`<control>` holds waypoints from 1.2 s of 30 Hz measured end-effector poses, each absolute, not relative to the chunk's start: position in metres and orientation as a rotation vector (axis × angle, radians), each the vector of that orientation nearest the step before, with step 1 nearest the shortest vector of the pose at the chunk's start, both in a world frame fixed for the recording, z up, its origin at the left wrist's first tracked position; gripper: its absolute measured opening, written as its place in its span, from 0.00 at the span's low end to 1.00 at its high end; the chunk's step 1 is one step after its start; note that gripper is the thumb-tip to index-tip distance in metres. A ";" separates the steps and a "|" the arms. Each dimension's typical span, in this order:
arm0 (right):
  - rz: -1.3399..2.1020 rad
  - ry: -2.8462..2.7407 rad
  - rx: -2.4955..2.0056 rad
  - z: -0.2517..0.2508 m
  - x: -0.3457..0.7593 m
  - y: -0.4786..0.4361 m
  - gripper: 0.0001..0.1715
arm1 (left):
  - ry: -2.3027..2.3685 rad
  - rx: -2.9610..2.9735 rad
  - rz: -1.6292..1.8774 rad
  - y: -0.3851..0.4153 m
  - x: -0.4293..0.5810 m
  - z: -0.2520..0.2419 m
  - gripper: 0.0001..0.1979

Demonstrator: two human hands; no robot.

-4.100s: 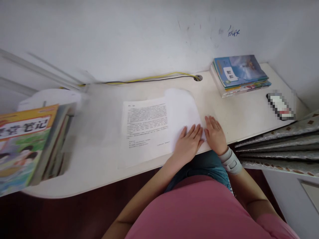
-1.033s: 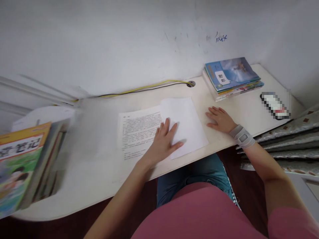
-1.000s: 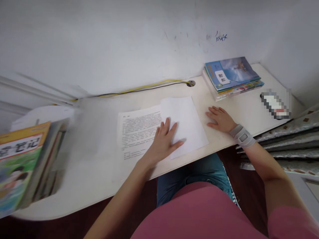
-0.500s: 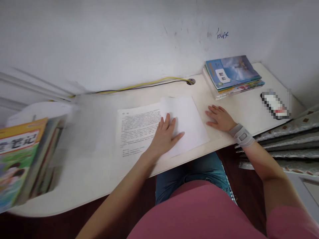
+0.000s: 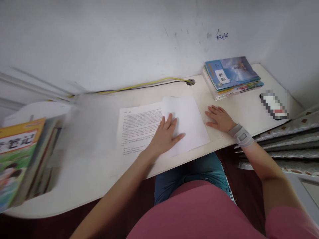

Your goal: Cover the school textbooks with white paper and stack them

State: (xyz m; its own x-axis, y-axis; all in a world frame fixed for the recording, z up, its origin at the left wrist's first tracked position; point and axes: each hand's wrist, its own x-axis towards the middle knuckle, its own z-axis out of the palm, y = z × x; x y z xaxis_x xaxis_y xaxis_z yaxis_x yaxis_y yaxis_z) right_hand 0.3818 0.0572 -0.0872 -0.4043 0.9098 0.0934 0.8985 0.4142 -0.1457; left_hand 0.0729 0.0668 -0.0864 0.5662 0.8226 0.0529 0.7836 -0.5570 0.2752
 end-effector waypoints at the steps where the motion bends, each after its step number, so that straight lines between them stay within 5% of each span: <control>1: 0.104 -2.503 -1.617 -0.087 0.382 0.057 0.33 | 1.355 2.569 0.252 0.067 0.075 -0.086 0.39; 36: 0.166 -2.493 -1.606 -0.087 0.382 0.059 0.38 | 1.497 2.499 0.329 0.069 0.099 -0.093 0.38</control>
State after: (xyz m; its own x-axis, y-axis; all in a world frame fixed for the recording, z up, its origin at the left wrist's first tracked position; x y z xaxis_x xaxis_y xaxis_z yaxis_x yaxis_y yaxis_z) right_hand 0.3821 0.0592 -0.0869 -0.4049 0.9105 0.0834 0.8914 0.4134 -0.1855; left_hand 0.0993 0.0688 -0.0929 0.4595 0.8843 0.0830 0.8376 -0.4625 0.2908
